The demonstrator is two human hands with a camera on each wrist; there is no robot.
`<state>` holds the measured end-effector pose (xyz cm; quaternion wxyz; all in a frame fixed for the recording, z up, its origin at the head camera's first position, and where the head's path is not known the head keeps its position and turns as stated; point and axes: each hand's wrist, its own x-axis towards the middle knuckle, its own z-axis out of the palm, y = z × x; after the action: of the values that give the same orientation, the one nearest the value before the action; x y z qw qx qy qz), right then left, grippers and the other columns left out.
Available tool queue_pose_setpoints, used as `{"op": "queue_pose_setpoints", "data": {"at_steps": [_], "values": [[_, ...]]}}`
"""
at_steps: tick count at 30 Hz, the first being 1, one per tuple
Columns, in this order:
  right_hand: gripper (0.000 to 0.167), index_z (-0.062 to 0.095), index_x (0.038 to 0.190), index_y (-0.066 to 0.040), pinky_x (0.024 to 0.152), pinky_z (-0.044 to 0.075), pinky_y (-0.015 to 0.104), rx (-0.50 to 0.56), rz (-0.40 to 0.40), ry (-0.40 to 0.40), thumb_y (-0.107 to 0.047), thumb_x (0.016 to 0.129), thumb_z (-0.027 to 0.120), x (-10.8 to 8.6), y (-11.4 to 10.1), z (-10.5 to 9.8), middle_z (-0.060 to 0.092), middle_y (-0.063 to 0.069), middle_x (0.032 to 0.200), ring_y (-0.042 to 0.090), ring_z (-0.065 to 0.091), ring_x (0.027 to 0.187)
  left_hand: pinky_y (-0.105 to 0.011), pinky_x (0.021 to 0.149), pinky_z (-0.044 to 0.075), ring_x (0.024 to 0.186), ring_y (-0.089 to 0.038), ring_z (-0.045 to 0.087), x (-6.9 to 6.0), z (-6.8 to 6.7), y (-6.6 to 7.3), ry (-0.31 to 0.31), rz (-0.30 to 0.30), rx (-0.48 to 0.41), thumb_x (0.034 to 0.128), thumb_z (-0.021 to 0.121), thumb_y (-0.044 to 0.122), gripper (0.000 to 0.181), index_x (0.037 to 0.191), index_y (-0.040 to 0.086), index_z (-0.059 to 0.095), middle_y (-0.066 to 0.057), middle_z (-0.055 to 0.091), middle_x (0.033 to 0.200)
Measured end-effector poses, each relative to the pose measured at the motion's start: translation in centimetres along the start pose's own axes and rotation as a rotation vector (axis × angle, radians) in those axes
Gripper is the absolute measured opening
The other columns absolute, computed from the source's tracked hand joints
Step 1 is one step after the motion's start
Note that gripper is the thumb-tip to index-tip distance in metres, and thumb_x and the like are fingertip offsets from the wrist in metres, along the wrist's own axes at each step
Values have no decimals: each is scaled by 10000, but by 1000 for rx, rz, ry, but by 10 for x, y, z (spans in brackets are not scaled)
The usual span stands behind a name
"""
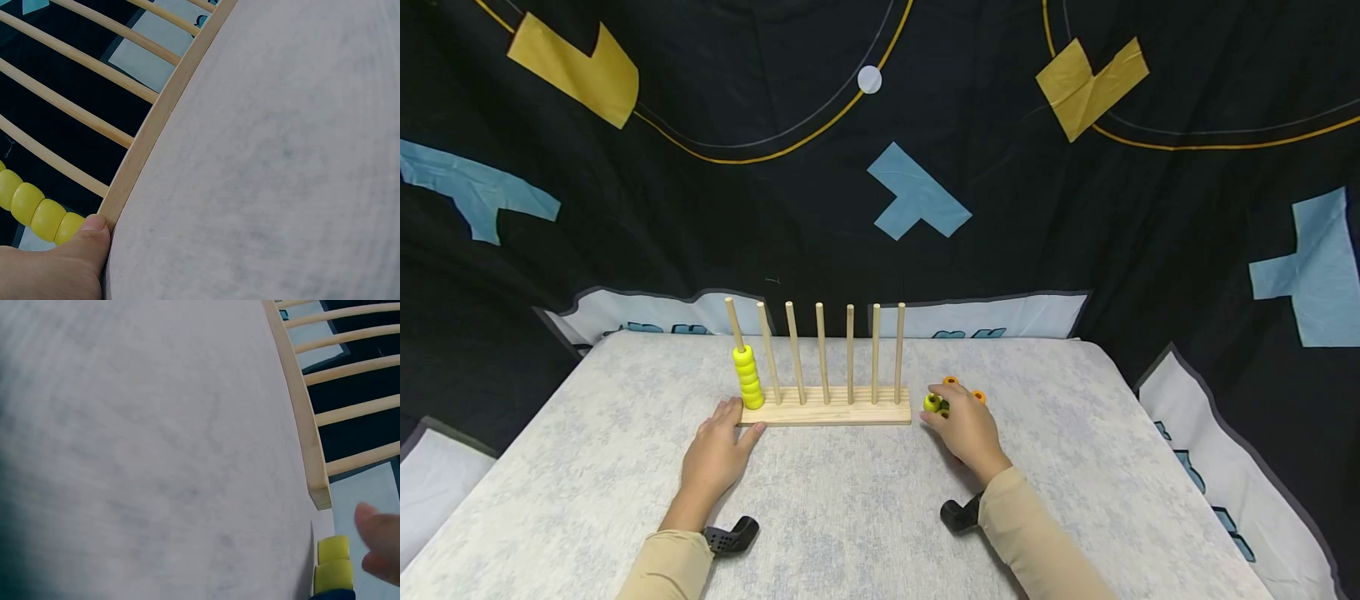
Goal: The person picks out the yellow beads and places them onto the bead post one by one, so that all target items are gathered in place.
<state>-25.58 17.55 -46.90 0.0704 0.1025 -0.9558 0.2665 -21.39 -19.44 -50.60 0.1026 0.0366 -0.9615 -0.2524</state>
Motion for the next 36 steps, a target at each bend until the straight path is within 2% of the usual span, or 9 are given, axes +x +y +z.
{"op": "queue_pose_setpoints", "data": {"at_steps": [5, 12, 22, 28, 32, 34, 36], "values": [[525, 615, 1351, -122, 1009, 497, 581, -44, 27, -20, -286, 877, 771, 6, 5, 3, 571, 171, 1422, 386, 562, 1282, -542, 1238, 209, 1483, -419, 282, 0, 1, 0, 2, -1, -2, 1002, 569, 390, 713, 1499, -67, 343, -255, 358, 1558], [454, 654, 1301, -118, 853, 580, 501, -79, 42, -16, -245, 879, 768, 12, 5, 7, 656, 142, 1309, 328, 668, 1092, -547, 1230, 227, 1478, -421, 293, 0, 1, 0, 19, 8, 0, 998, 572, 403, 712, 1493, -63, 359, -253, 373, 1550], [393, 676, 1267, -120, 692, 576, 419, -122, 75, -51, -229, 895, 740, 18, 1, 11, 705, 132, 1214, 255, 690, 911, -543, 1234, 222, 1487, -410, 279, 0, 1, -1, 3, -8, 4, 1003, 563, 404, 713, 1503, -55, 344, -243, 361, 1561], [396, 673, 1269, -128, 760, 588, 450, -92, 82, -43, -266, 904, 735, 16, -1, 10, 699, 118, 1226, 276, 691, 970, -532, 1240, 215, 1490, -402, 279, 1, 1, -1, 3, -7, 4, 1003, 561, 413, 713, 1502, -52, 350, -236, 363, 1562], [417, 663, 1286, -120, 833, 585, 492, -56, 49, -9, -299, 914, 722, 11, -5, 6, 677, 122, 1271, 302, 683, 1057, -529, 1241, 212, 1489, -401, 282, 1, 2, -2, 3, -2, 3, 1003, 563, 409, 712, 1502, -52, 350, -235, 365, 1562], [417, 665, 1282, -120, 807, 589, 469, -32, 27, 10, -307, 915, 722, 8, -8, 3, 673, 105, 1280, 284, 690, 1027, -531, 1241, 208, 1486, -405, 284, 1, 3, -2, 4, 2, 4, 1003, 565, 403, 711, 1502, -56, 347, -239, 363, 1561], [415, 669, 1275, -119, 721, 583, 426, -2, 6, 23, -306, 909, 729, 6, -14, 0, 674, 86, 1275, 253, 693, 928, -535, 1240, 206, 1485, -410, 284, 1, 2, -2, 5, 6, 4, 1003, 567, 398, 710, 1500, -60, 347, -244, 361, 1560]]}}
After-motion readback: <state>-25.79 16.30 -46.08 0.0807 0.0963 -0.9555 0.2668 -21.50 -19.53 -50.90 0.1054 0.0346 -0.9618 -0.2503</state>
